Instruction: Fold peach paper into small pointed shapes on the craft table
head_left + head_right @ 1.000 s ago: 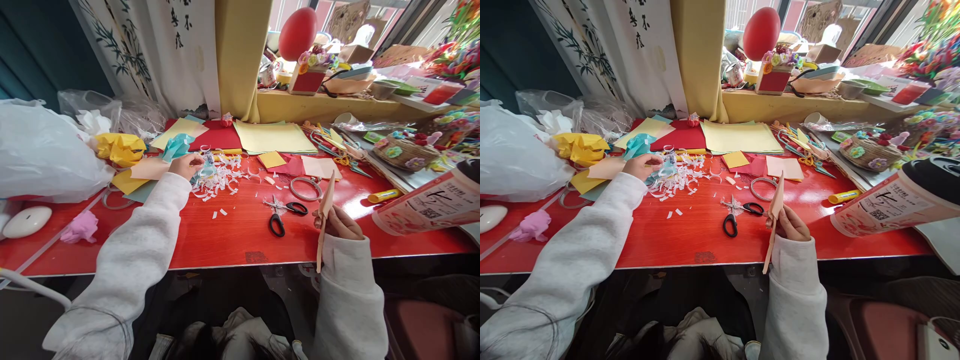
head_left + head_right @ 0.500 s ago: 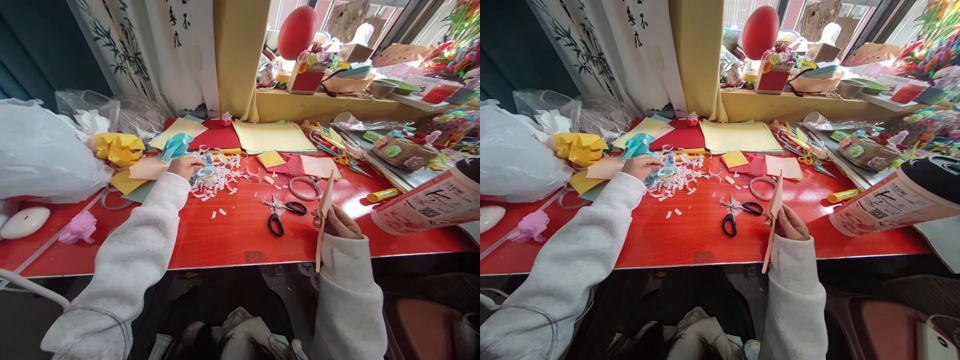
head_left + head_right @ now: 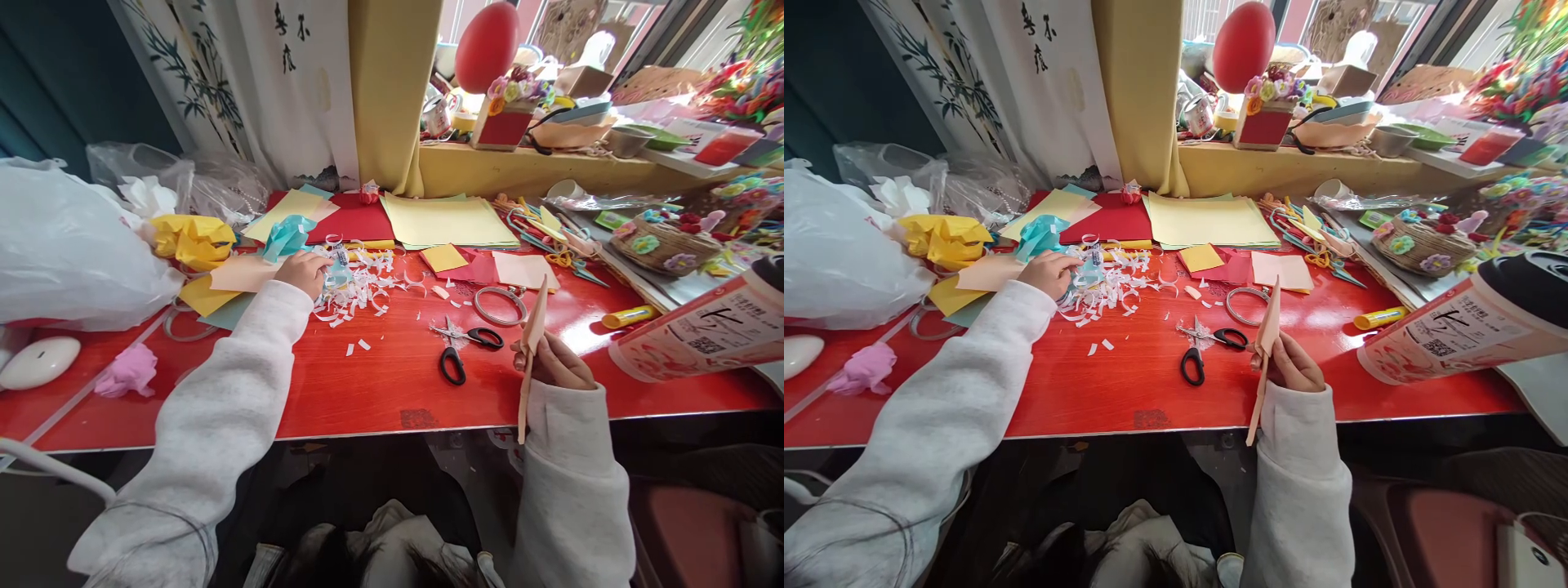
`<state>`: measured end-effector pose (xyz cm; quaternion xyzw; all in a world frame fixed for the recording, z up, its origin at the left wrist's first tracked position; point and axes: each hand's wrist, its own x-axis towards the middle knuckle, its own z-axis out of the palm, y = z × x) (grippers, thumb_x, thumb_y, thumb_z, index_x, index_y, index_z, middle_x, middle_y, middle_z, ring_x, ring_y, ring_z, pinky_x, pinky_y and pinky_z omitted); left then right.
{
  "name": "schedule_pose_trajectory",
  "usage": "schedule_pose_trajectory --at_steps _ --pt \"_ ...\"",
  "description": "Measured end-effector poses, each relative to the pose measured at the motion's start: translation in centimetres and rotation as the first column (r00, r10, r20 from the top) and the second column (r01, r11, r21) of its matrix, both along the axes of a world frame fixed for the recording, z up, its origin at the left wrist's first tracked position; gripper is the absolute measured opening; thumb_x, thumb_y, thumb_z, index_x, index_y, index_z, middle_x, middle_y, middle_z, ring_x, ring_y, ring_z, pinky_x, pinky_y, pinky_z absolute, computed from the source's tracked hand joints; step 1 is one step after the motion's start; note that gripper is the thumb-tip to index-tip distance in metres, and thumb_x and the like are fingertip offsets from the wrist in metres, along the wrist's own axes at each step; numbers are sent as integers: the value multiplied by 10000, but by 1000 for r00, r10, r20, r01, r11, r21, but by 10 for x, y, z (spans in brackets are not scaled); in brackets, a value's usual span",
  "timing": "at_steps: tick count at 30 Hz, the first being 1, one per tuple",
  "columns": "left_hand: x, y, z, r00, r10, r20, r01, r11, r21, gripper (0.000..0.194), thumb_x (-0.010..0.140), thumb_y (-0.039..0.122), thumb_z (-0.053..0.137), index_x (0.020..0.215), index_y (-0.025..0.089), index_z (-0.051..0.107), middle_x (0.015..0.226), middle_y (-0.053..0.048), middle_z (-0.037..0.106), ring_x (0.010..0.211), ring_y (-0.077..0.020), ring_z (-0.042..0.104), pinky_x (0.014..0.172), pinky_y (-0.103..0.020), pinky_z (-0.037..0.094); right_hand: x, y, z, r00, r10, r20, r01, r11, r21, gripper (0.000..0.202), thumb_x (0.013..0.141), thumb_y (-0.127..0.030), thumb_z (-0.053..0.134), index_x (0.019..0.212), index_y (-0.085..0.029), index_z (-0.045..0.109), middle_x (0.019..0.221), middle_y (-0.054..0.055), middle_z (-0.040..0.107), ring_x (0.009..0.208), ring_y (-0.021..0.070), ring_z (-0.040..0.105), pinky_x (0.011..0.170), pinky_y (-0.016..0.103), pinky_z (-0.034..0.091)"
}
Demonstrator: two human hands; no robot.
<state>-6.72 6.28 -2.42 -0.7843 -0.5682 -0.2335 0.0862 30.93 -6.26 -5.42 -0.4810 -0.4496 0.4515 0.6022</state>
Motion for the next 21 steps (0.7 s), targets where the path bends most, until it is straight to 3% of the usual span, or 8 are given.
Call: schedule_pose_trajectory --at_steps 5,12,16,21 --pt "1 0 0 996 25 -80 -25 1000 -10 246 721 205 458 925 172 593 857 -45 630 859 -209 511 768 -324 396 0 0 0 1000 -4 -13 4 1000 -4 338 656 -383 589 958 -232 582 703 19 573 506 82 510 484 232 423" --pt "3 1 -5 991 50 -125 -54 998 -29 215 689 152 468 876 168 571 823 -48 617 874 -222 503 755 -334 380 0 -3 5 999 19 -46 -20 999 -33 313 674 -331 584 966 -219 582 709 23 587 520 92 524 520 252 419" --pt "3 3 -6 998 53 -46 -56 997 -57 198 672 137 476 842 162 575 807 -49 621 851 -204 518 773 -322 383 -3 -4 9 996 13 -92 -14 1000 -16 253 668 -294 599 906 -206 605 680 18 595 516 91 528 521 243 410" --pt "6 0 2 978 102 180 -92 994 -65 188 685 138 483 832 175 594 803 -29 643 811 -171 553 757 -282 413 -3 -4 9 996 14 -89 -16 1000 -21 240 664 -295 600 887 -206 610 675 19 594 521 95 531 521 245 413"
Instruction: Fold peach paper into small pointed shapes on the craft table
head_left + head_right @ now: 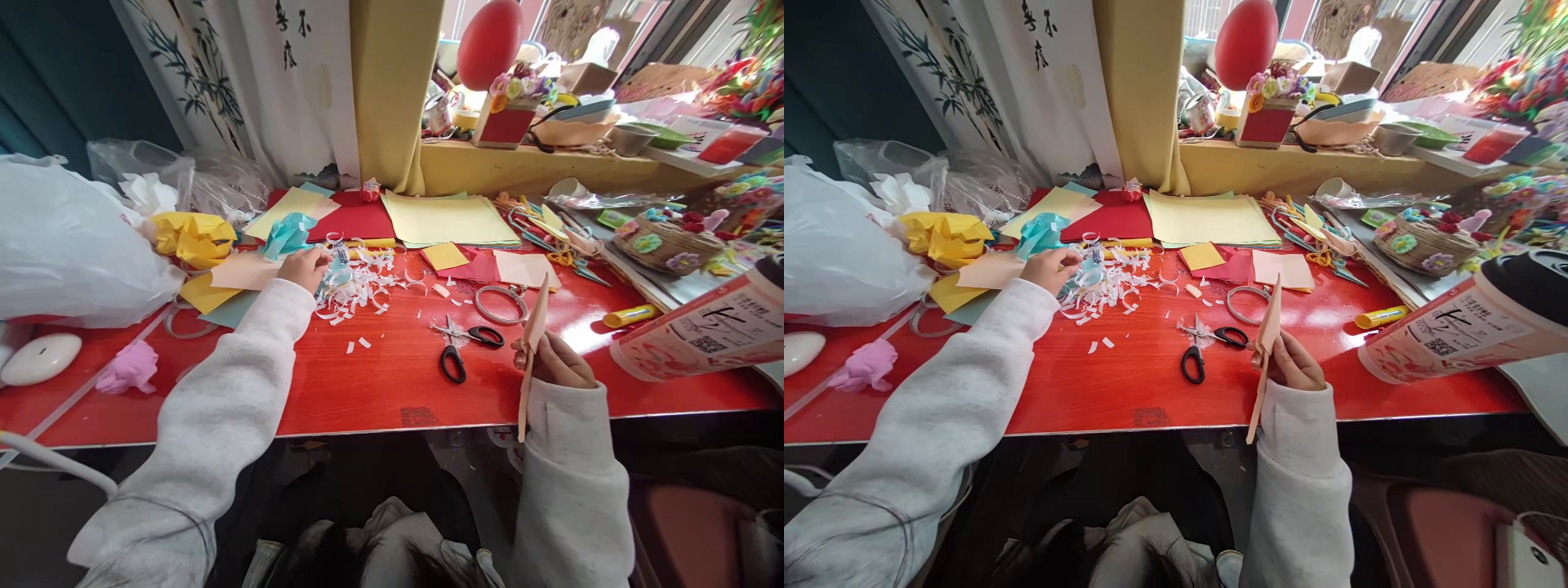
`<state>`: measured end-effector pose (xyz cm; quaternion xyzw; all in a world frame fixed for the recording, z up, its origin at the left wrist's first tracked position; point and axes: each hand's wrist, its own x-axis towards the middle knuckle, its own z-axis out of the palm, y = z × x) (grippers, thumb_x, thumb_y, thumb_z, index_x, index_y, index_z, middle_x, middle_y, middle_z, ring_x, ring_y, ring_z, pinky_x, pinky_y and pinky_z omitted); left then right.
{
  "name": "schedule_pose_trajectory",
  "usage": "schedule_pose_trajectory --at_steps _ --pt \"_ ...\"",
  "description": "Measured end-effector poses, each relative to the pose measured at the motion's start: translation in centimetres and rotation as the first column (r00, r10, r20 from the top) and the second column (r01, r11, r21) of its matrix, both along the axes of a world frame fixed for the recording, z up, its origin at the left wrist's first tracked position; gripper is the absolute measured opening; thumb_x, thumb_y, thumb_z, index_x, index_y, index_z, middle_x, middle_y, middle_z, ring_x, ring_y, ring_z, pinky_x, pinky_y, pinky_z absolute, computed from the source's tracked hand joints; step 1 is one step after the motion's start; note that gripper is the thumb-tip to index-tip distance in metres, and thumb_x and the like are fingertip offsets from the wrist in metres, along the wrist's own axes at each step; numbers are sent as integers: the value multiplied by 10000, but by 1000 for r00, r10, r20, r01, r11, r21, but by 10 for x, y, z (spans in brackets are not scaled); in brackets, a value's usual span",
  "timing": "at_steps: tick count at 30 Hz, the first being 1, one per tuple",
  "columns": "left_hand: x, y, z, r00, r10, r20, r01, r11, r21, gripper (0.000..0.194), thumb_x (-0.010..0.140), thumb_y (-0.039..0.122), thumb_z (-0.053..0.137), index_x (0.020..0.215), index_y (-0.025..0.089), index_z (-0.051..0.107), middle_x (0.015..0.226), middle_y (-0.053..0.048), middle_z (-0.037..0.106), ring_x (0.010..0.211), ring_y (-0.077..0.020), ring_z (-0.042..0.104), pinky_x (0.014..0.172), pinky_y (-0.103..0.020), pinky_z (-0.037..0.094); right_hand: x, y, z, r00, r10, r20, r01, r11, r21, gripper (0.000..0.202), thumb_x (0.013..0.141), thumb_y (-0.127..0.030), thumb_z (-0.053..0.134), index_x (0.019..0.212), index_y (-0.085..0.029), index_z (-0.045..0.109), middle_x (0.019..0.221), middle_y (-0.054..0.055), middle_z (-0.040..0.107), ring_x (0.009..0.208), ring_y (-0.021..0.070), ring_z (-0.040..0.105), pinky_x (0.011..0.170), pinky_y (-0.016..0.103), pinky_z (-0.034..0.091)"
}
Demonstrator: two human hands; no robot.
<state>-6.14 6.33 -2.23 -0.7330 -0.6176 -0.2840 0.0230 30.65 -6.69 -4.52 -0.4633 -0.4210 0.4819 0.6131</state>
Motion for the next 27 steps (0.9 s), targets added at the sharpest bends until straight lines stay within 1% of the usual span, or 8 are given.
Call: schedule_pose_trajectory --at_steps 3,6,8,10,15,20,24,27 --pt "2 -3 4 993 7 122 -7 1000 0 204 687 126 477 841 181 599 786 -15 649 778 -148 573 733 -250 429 1 1 -2 1000 8 -6 -8 1000 11 223 660 -306 601 862 -212 614 670 13 588 523 95 531 517 244 416" --pt "3 -3 3 989 -21 150 25 999 -24 210 694 133 470 855 186 595 772 -8 652 746 -133 585 714 -237 438 2 2 -3 1000 13 -10 -13 1000 9 236 658 -310 604 875 -218 614 677 12 595 518 97 532 511 244 414" --pt "3 -2 1 996 -33 81 35 999 -25 200 696 148 476 852 188 595 778 -12 652 772 -146 582 730 -254 432 2 1 -3 1000 7 -11 -7 1000 8 234 662 -304 602 880 -218 616 679 11 593 523 98 537 524 248 417" --pt "3 -1 -1 999 -36 -27 36 999 -25 190 696 165 481 843 189 599 796 -22 651 813 -169 571 748 -282 420 2 1 -3 1000 6 -6 -6 1000 7 227 671 -296 593 883 -218 615 679 11 587 525 98 535 529 252 416" --pt "0 0 -4 974 -76 -215 70 997 -35 218 710 152 432 814 198 618 821 -40 650 861 -196 555 765 -326 394 1 0 -4 1000 1 30 -1 1000 22 201 705 -291 555 894 -241 604 700 22 583 527 115 516 528 279 412" --pt "-4 4 -9 946 -140 -291 134 990 -43 280 703 99 397 768 199 651 885 -29 657 909 -199 535 789 -336 370 2 0 -4 999 -3 42 3 1000 15 213 714 -290 547 916 -250 602 715 30 586 530 123 509 528 288 415" --pt "-8 6 -12 926 -165 -338 143 986 -89 314 705 75 379 801 181 658 960 -34 641 937 -212 515 788 -350 363 0 -1 -3 1000 -11 29 10 1000 11 214 708 -283 556 913 -252 612 720 30 588 530 111 505 525 275 413" --pt "-11 6 -14 915 -177 -364 149 983 -104 329 678 63 395 826 198 656 983 -29 632 956 -230 496 784 -365 355 0 -1 -3 999 -10 52 9 1000 20 219 717 -283 543 926 -260 606 737 34 591 533 113 503 537 284 414"
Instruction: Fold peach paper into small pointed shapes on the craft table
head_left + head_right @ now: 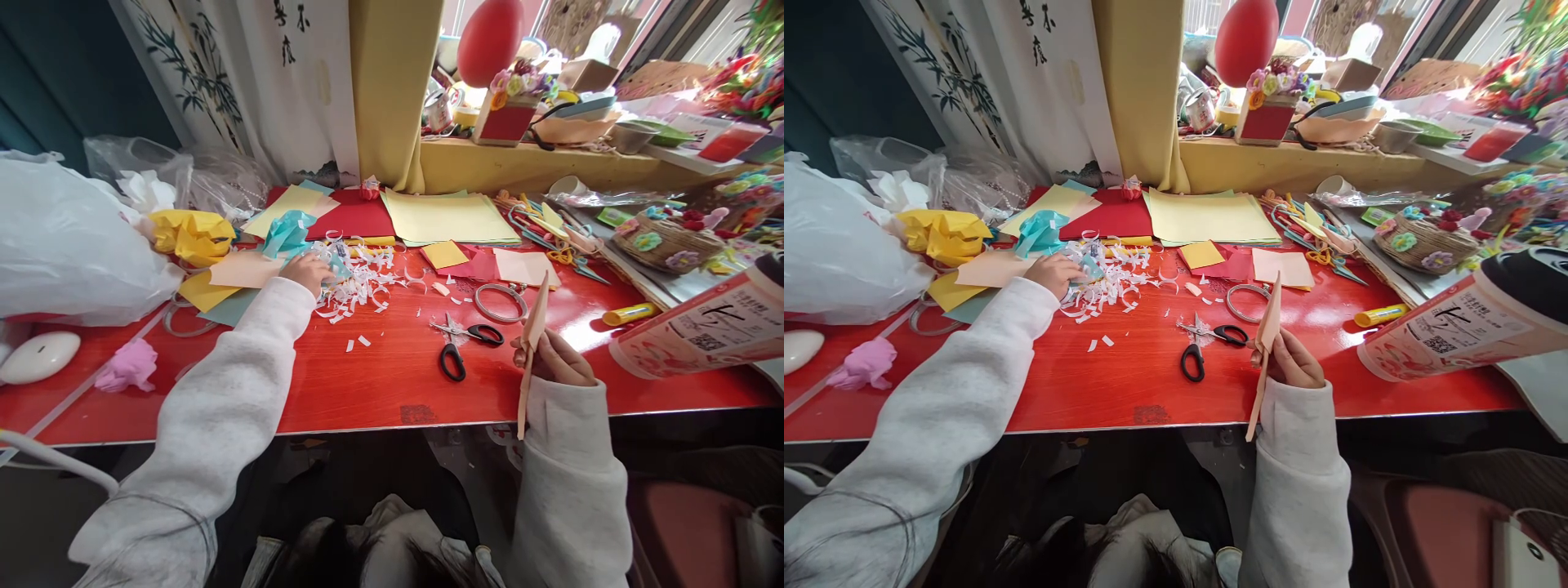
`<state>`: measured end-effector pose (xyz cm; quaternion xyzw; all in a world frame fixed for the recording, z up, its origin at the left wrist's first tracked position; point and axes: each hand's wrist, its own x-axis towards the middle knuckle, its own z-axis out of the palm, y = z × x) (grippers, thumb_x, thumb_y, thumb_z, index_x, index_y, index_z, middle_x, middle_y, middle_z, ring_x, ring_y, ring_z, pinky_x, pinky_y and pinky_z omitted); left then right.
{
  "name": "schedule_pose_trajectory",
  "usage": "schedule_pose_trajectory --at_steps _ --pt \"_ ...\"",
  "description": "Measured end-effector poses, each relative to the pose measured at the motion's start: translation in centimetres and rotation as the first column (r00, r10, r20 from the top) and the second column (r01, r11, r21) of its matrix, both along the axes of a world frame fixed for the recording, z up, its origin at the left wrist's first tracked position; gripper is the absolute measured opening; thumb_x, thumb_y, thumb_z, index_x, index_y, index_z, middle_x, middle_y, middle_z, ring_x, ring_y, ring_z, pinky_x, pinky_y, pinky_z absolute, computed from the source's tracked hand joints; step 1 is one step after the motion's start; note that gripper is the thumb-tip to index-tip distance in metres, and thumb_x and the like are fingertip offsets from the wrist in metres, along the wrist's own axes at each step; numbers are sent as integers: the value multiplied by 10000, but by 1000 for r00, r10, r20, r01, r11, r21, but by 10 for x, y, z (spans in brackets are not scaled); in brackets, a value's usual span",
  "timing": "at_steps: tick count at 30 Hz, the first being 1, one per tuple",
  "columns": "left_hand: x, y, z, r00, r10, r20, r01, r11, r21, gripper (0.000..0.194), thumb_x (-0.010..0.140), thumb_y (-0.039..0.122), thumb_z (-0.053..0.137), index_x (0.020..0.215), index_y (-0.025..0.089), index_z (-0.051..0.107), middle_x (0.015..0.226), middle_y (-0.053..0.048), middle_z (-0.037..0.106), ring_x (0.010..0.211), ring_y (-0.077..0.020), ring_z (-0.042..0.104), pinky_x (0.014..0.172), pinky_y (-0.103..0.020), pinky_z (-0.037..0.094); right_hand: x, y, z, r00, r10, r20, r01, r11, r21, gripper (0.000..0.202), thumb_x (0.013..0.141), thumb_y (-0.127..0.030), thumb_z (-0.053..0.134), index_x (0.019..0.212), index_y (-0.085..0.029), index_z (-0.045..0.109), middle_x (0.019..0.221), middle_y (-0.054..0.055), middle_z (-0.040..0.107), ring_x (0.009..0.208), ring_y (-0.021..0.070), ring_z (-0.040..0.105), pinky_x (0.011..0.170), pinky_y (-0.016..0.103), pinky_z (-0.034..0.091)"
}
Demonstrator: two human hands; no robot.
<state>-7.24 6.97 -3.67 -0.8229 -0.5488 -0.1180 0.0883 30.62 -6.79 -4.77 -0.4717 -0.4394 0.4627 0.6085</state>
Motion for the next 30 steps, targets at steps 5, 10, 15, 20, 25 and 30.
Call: schedule_pose_trajectory --at_steps 5,10,15,20,25,30 --pt "-2 -4 0 1000 4 0 -4 999 43 353 664 60 402 831 246 651 995 -7 616 973 -236 462 767 -372 341 2 1 -1 1000 15 19 -15 1000 -18 255 721 -296 524 962 -244 587 726 31 566 538 116 496 551 288 409" --pt "3 -10 4 998 55 9 -56 994 98 310 677 77 401 753 240 653 1075 -1 551 982 -247 421 749 -371 336 3 2 0 1000 10 -3 -11 999 -40 247 703 -297 542 936 -232 590 724 29 565 537 118 497 544 285 400" --pt "9 -14 10 986 147 84 -158 977 145 243 700 113 400 713 220 617 941 -19 605 944 -237 453 777 -393 314 3 3 -1 1000 20 -5 -20 1000 -17 189 697 -305 550 869 -235 587 710 25 589 524 117 506 521 282 389" --pt "11 -15 17 962 200 188 -229 962 150 155 707 164 430 756 200 573 804 -41 628 914 -228 491 802 -390 296 2 2 0 999 11 -48 -11 1000 -10 214 673 -299 586 871 -220 603 704 31 609 507 107 517 510 269 390" --pt "4 -15 23 904 316 287 -378 906 191 194 767 339 425 766 180 537 751 -72 593 855 -231 505 790 -383 297 0 2 0 1000 -7 -29 7 1000 -22 225 672 -315 584 874 -215 595 700 29 598 506 100 515 497 258 398" --pt "6 -26 39 899 318 301 -423 808 409 320 832 393 299 833 184 542 809 -68 585 865 -214 490 765 -374 307 1 3 0 998 -55 -11 55 997 -49 313 652 -365 586 924 -212 577 706 23 595 515 101 514 493 250 416"
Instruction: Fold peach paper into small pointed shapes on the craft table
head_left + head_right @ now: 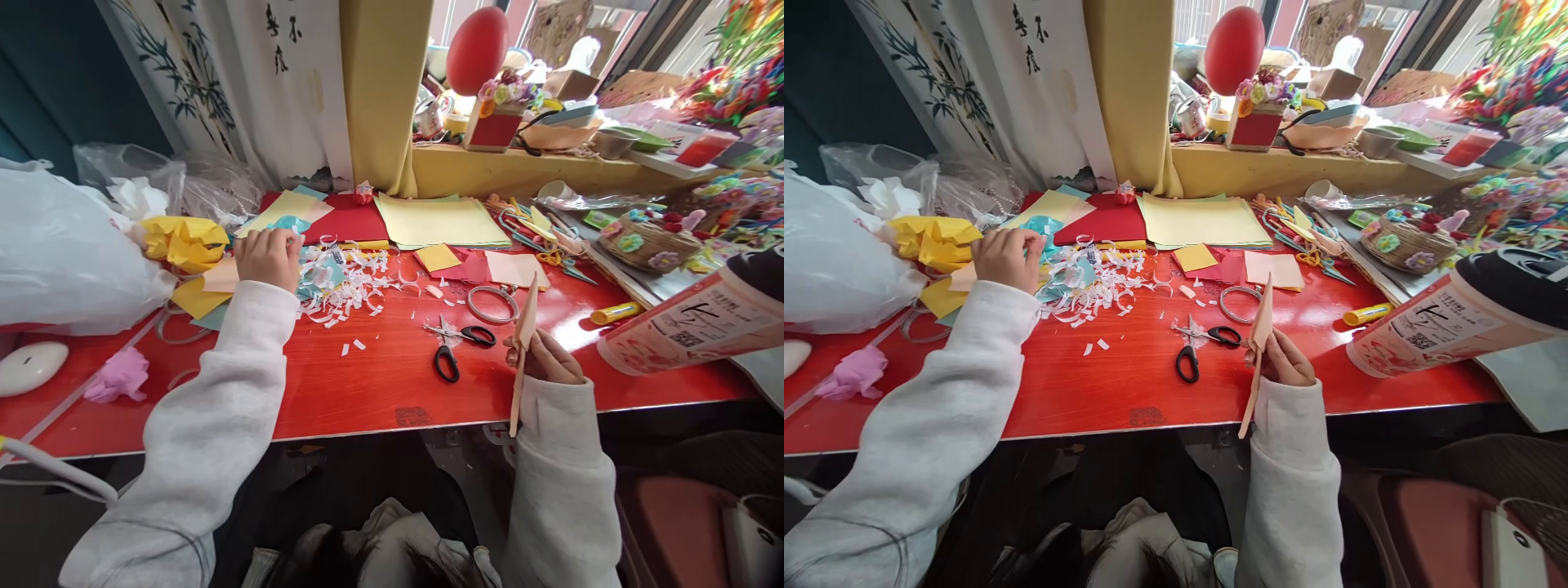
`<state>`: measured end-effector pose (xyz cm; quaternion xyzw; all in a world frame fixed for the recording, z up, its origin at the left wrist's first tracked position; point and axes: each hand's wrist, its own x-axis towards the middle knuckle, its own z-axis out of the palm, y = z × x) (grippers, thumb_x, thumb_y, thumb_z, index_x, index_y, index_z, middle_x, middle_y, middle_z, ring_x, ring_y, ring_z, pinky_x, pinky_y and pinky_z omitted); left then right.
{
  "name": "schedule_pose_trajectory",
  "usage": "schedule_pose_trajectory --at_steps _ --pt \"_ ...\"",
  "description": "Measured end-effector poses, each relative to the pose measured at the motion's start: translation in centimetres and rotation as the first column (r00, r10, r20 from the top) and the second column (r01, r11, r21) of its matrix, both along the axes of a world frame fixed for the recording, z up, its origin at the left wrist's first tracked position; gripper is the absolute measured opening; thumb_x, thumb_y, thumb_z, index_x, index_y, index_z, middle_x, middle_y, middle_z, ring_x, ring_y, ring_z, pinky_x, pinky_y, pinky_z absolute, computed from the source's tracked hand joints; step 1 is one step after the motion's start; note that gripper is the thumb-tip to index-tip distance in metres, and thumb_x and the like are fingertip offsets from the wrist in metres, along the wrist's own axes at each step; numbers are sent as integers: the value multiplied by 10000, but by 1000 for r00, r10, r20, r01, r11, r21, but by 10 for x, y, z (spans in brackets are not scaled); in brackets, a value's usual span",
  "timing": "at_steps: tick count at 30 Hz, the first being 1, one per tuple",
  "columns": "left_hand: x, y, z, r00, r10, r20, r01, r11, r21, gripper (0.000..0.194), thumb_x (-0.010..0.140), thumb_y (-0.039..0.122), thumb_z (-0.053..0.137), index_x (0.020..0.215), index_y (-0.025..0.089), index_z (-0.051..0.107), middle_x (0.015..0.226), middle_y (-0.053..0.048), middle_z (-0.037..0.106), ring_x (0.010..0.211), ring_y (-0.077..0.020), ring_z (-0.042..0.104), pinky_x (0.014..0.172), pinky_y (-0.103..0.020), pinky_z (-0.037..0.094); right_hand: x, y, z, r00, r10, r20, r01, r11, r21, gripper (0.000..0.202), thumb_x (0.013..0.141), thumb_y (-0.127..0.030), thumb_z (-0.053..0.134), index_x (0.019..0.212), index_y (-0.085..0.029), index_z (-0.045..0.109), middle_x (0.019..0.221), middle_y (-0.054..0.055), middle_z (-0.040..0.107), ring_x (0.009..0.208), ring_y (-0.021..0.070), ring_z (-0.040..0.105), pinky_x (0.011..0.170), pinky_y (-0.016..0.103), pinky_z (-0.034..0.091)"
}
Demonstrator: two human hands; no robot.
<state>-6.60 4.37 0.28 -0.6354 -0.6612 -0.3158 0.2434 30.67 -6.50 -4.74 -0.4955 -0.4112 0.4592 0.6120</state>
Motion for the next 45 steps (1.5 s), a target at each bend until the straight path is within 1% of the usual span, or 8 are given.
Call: schedule_pose_trajectory --at_steps 5,11,14,19,27,36,40,45 --pt "28 -24 18 990 -122 -70 127 990 69 328 835 368 299 941 172 539 883 -78 576 903 -227 472 808 -380 303 -1 0 3 999 -28 18 28 999 -40 245 666 -357 579 858 -204 567 708 10 601 492 83 513 465 224 413" --pt "93 -43 11 885 -458 79 463 884 -62 293 803 375 375 836 176 587 933 -83 583 921 -224 474 838 -373 327 -7 2 6 998 -29 -58 27 999 -22 226 615 -335 629 776 -193 560 667 -12 620 472 64 520 477 202 429" --pt "146 -55 3 691 -593 413 708 671 -221 294 776 426 419 778 190 592 855 -62 607 859 -178 515 830 -321 364 -10 2 7 998 5 -67 -7 999 -38 246 582 -330 656 758 -184 565 626 -10 631 451 68 527 476 202 441" --pt "222 -66 -8 506 -398 766 845 405 -349 265 662 473 548 691 210 569 783 -50 629 718 -153 547 661 -284 407 -12 2 7 996 74 -47 -75 997 -21 354 515 -337 702 799 -179 561 586 -16 634 455 98 567 481 222 471" --pt "228 -58 -12 538 -353 765 801 496 -334 300 670 469 518 596 178 523 604 -14 566 582 -130 491 571 -268 362 -16 3 7 976 131 -172 -144 988 -60 349 529 -424 682 734 -169 558 626 24 662 581 170 638 580 291 523" --pt "230 -47 -14 446 -458 769 884 361 -298 374 743 487 422 747 150 585 709 -23 589 671 -132 529 646 -253 411 -10 4 0 969 73 -238 -71 997 16 298 536 -396 691 654 -157 558 588 13 650 498 131 612 514 246 511" --pt "235 -20 -19 675 -582 453 732 604 -315 359 813 268 392 1148 167 471 963 -81 549 906 -179 488 822 -317 376 6 8 -2 944 -61 -323 78 996 40 246 608 -382 644 707 -169 571 640 4 654 527 105 611 540 223 511" --pt "241 6 -29 605 -742 289 779 478 -406 212 628 137 624 813 237 646 1042 -59 526 1008 -248 410 851 -403 340 10 11 -2 905 -146 -400 164 986 11 200 630 -296 632 761 -170 548 641 -4 647 510 93 601 538 223 505"
